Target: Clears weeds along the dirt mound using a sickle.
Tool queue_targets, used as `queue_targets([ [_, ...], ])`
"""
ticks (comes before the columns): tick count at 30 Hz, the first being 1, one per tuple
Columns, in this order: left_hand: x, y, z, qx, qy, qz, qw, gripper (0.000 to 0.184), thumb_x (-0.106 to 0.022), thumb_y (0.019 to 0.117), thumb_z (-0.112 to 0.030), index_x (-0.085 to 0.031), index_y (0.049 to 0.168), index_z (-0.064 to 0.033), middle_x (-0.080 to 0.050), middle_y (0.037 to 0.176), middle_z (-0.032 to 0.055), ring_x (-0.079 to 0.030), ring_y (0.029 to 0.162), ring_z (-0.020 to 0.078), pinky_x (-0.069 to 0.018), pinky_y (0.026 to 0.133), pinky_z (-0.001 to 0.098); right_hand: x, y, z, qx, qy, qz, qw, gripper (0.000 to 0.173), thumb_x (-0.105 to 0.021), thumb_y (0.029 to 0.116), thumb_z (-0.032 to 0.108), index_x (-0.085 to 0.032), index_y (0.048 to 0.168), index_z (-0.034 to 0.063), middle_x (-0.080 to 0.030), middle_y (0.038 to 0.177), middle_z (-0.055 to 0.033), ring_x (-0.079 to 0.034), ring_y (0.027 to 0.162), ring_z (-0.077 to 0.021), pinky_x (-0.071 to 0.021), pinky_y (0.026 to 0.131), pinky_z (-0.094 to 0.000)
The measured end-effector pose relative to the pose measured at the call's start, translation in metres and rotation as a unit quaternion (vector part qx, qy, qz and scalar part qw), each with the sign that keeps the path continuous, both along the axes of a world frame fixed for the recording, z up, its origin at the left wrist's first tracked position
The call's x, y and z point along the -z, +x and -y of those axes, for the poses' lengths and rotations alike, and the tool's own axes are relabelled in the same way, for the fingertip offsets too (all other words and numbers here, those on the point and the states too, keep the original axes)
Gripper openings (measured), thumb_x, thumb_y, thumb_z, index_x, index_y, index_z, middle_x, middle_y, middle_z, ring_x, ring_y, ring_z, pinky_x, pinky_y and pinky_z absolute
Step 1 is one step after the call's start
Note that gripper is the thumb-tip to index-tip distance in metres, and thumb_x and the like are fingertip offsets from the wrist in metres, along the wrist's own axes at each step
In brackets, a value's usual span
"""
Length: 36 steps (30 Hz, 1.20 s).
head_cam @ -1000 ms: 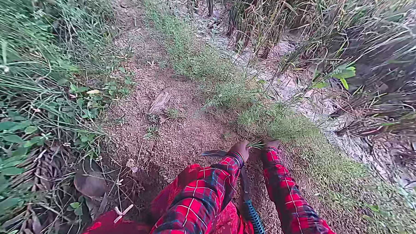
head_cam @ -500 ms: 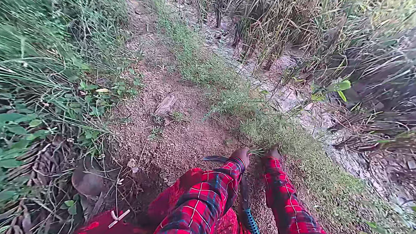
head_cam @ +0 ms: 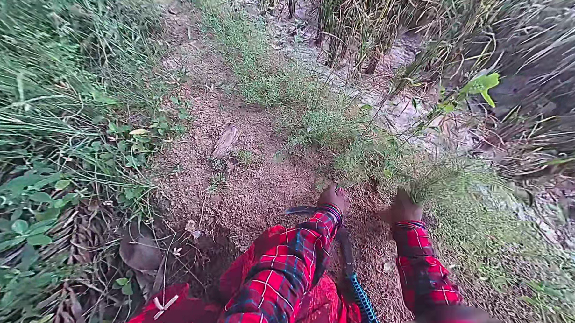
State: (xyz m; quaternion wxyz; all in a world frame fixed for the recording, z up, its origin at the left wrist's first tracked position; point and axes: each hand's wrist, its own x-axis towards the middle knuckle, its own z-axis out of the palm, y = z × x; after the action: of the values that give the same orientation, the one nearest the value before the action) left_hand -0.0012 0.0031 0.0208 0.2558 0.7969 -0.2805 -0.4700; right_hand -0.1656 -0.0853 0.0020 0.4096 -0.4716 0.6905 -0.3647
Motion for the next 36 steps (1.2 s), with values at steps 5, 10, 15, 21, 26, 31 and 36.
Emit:
queue_targets([
  [5,0.002,0.005,-0.002,-0.046,-0.008,0.003,0.999,0.048,-0.039,0.1134,-0.024,-0.039,0.155,-0.0007,-0.055,0.146,0.0262,-0.054,0.138,0.0373,-0.0397,0.117,0.0524,0.035,0.043,0.056,-0.255,0.131,-0.250,0.925,0.068,-0.074,0.0948,0.032,-0.049,0.144,-0.0075,-0.056,0.142,-0.0295,-0.053,0.136,-0.0400,-0.0402,0.114,-0.0535],
  [10,0.000,0.011,-0.006,-0.032,-0.008,0.000,0.999,0.045,-0.038,0.1134,-0.024,-0.044,0.152,-0.0019,-0.057,0.144,0.0254,-0.055,0.136,0.0369,-0.0415,0.115,0.0528,0.047,0.085,0.044,-0.278,0.103,-0.275,0.914,0.056,-0.068,0.0964,0.012,-0.048,0.145,-0.0081,-0.052,0.147,-0.0296,-0.049,0.140,-0.0393,-0.0394,0.116,-0.0502],
  [15,0.000,0.006,-0.001,-0.031,-0.003,-0.004,0.999,0.047,-0.038,0.1135,-0.026,-0.043,0.153,-0.0009,-0.056,0.145,0.0256,-0.054,0.138,0.0368,-0.0407,0.116,0.0522,0.047,0.063,0.014,-0.160,0.057,-0.114,0.979,0.054,-0.071,0.0956,0.010,-0.050,0.142,-0.0098,-0.056,0.141,-0.0305,-0.054,0.134,-0.0374,-0.0406,0.115,-0.0487],
  [21,0.001,0.004,-0.001,-0.066,-0.010,-0.002,0.998,0.046,-0.038,0.1133,-0.023,-0.042,0.154,-0.0026,-0.057,0.145,0.0244,-0.055,0.137,0.0360,-0.0408,0.116,0.0518,0.051,0.056,-0.006,-0.232,0.029,-0.126,0.964,0.056,-0.070,0.0962,0.012,-0.049,0.142,-0.0112,-0.057,0.141,-0.0290,-0.055,0.134,-0.0346,-0.0407,0.116,-0.0468],
  [26,0.023,0.012,-0.001,-0.152,-0.044,0.036,0.987,0.046,-0.040,0.1111,-0.021,-0.046,0.150,0.0030,-0.057,0.145,0.0254,-0.054,0.138,0.0334,-0.0390,0.118,0.0475,0.060,0.077,0.010,-0.456,-0.037,-0.289,0.841,0.048,-0.073,0.0911,0.023,-0.067,0.132,-0.0003,-0.057,0.146,-0.0208,-0.049,0.142,-0.0338,-0.0305,0.123,-0.0499],
  [31,0.041,0.016,0.002,-0.218,-0.068,0.045,0.972,0.047,-0.043,0.1106,-0.026,-0.050,0.148,0.0005,-0.063,0.138,0.0233,-0.060,0.131,0.0327,-0.0447,0.113,0.0489,0.046,0.075,-0.006,-0.170,0.024,-0.015,0.985,0.040,-0.074,0.0910,0.006,-0.061,0.127,-0.0071,-0.068,0.118,-0.0223,-0.067,0.108,-0.0269,-0.0535,0.098,-0.0446],
  [36,0.040,0.012,0.006,-0.228,-0.064,0.028,0.971,0.048,-0.043,0.1111,-0.027,-0.048,0.150,0.0012,-0.061,0.141,0.0220,-0.058,0.134,0.0305,-0.0415,0.116,0.0465,0.030,0.088,0.030,-0.174,0.087,-0.082,0.977,0.057,-0.070,0.0994,0.024,-0.049,0.142,-0.0094,-0.059,0.138,-0.0276,-0.057,0.131,-0.0325,-0.0427,0.113,-0.0447],
])
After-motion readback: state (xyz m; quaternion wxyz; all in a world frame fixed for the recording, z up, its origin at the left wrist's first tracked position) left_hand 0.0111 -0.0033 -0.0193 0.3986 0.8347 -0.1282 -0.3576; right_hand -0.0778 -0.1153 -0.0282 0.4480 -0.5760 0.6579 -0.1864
